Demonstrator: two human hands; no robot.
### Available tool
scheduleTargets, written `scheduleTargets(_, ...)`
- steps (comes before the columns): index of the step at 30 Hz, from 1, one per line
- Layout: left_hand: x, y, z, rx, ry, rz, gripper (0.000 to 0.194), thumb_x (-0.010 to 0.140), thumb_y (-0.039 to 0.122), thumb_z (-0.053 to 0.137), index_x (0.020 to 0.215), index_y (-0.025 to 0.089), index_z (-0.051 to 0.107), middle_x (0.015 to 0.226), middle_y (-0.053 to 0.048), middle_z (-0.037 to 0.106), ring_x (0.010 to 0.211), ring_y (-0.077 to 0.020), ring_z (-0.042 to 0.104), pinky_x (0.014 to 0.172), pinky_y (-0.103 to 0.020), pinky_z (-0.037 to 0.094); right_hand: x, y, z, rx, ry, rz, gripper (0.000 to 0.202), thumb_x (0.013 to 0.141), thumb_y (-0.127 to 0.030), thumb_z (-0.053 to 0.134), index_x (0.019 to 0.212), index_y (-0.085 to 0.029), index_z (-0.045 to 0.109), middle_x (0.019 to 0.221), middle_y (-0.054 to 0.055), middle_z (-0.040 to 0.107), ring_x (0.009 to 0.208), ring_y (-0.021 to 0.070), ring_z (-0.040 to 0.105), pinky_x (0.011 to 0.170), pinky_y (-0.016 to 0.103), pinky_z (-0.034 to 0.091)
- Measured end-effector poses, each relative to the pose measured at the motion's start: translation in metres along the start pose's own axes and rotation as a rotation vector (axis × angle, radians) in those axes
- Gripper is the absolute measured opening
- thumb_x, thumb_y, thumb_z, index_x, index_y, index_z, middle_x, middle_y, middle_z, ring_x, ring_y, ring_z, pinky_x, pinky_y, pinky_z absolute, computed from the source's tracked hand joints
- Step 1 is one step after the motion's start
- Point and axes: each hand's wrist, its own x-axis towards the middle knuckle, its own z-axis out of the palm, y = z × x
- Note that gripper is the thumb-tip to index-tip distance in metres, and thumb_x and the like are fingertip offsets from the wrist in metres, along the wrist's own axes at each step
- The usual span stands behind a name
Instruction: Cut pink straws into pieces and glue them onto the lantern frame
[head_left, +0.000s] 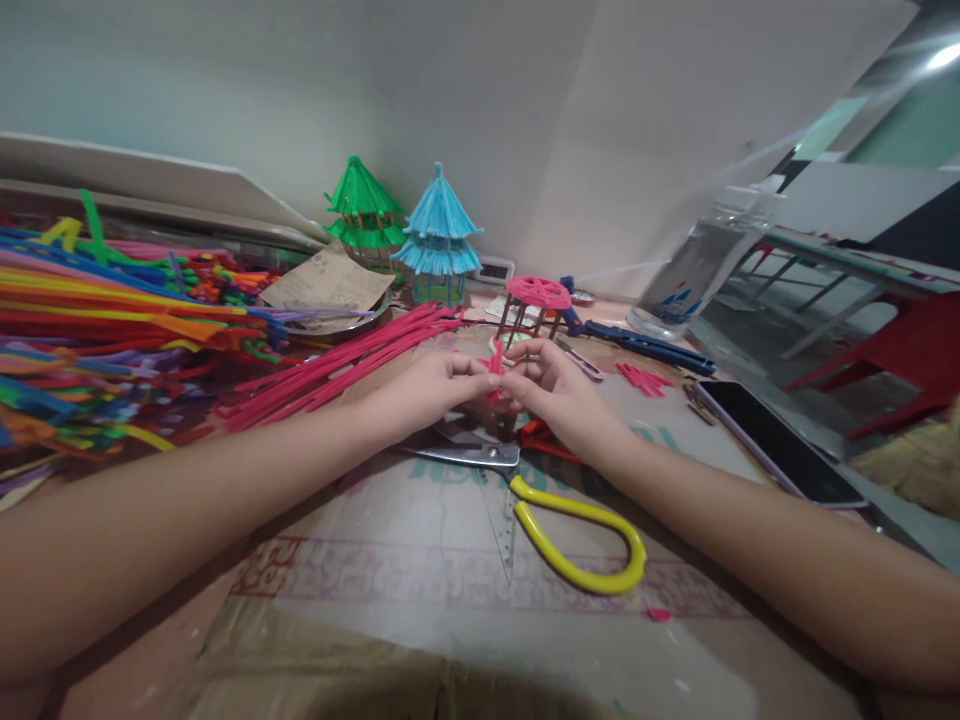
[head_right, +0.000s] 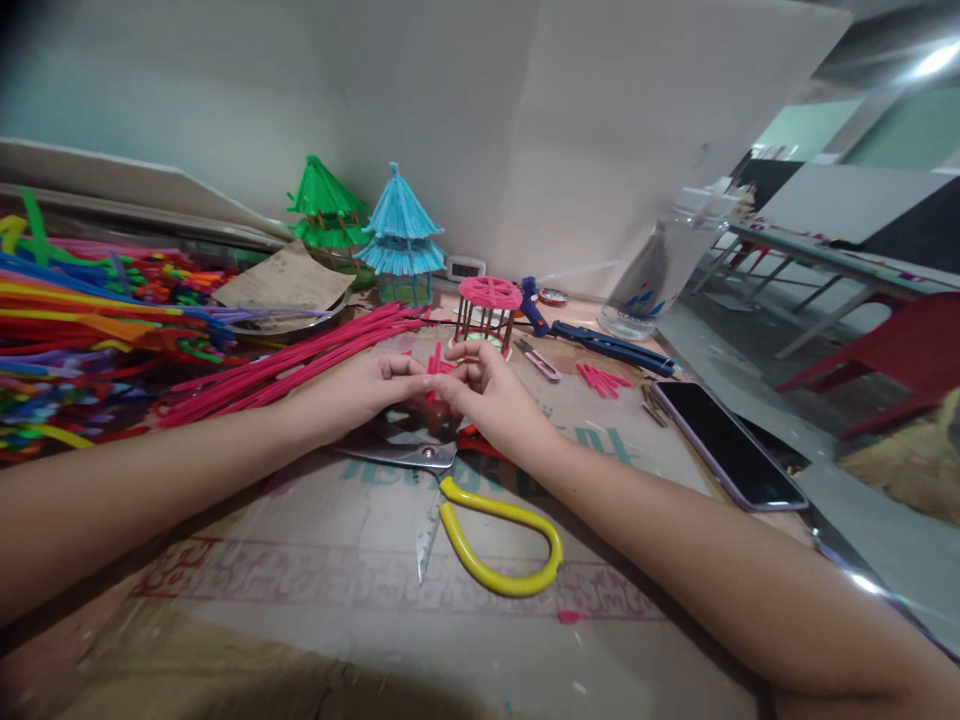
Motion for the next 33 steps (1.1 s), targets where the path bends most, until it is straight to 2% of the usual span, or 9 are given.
scheduleTargets(4, 0.000, 0.002, 0.000, 0.030, 0.041, 0.020, 0.032, 0.079, 0.047, 0.070, 0.075, 0.015, 0.065, 0.066, 0.000, 0.066, 0.055, -0.0105, 0.055, 0.050, -0.021, 0.035, -0.003, 0.001, 0.004, -0.159, -0.051, -0.114, 0.060, 0.078, -0.029, 0.076, 0.126, -0.024, 0.040, 0.085, -0.004, 0.056, 0.071, 0.0130, 0.057, 0.063, 0.028, 0.047)
scheduleTargets(7, -0.001, 0.001, 0.000, 0.067, 0.044, 0.009, 0.033, 0.080, 0.048, 0.068, 0.074, 0.015, 0.065, 0.062, 0.002, 0.060, 0.050, -0.0090, 0.048, 0.047, -0.021, 0.032, -0.006, 0.000, 0.006, -0.241, -0.053, -0.177, 0.059, 0.079, -0.023, 0.073, 0.127, -0.024, 0.038, 0.086, -0.003, 0.053, 0.071, 0.0131, 0.055, 0.062, 0.028, 0.046)
scheduleTargets(11, 0.001, -0.003, 0.000, 0.128, 0.052, 0.018, 0.034, 0.080, 0.050, 0.068, 0.076, 0.016, 0.067, 0.063, 0.002, 0.061, 0.052, -0.0094, 0.048, 0.047, -0.021, 0.030, -0.007, -0.001, 0.007, -0.271, -0.023, -0.175, 0.055, 0.080, -0.026, 0.073, 0.122, -0.024, 0.038, 0.086, -0.003, 0.052, 0.069, 0.0130, 0.053, 0.060, 0.028, 0.045)
scheduleTargets(16, 0.003, -0.009, -0.002, 0.115, 0.036, 0.025, 0.033, 0.081, 0.049, 0.067, 0.080, 0.016, 0.069, 0.067, 0.001, 0.064, 0.055, -0.0102, 0.051, 0.049, -0.021, 0.031, -0.005, 0.003, 0.006, -0.237, -0.051, -0.141, 0.061, 0.075, -0.026, 0.077, 0.121, -0.026, 0.038, 0.088, -0.003, 0.050, 0.071, 0.0131, 0.053, 0.061, 0.028, 0.046)
scheduleTargets(23, 0.002, -0.006, 0.000, 0.043, 0.006, 0.001, 0.030, 0.080, 0.046, 0.066, 0.080, 0.017, 0.068, 0.071, -0.001, 0.067, 0.060, -0.0124, 0.059, 0.054, -0.022, 0.041, -0.005, 0.006, 0.006, -0.258, -0.079, -0.100, 0.066, 0.074, -0.026, 0.079, 0.125, -0.025, 0.036, 0.097, -0.001, 0.053, 0.078, 0.0141, 0.058, 0.068, 0.031, 0.051)
scheduleTargets(33, 0.000, -0.008, -0.001, 0.075, -0.001, 0.010, 0.026, 0.081, 0.042, 0.067, 0.077, 0.017, 0.069, 0.077, -0.003, 0.071, 0.064, -0.0134, 0.061, 0.055, -0.023, 0.041, -0.003, 0.007, 0.004, -0.351, -0.084, -0.105, 0.061, 0.075, -0.028, 0.079, 0.122, -0.024, 0.040, 0.093, 0.000, 0.057, 0.076, 0.0154, 0.059, 0.065, 0.031, 0.048)
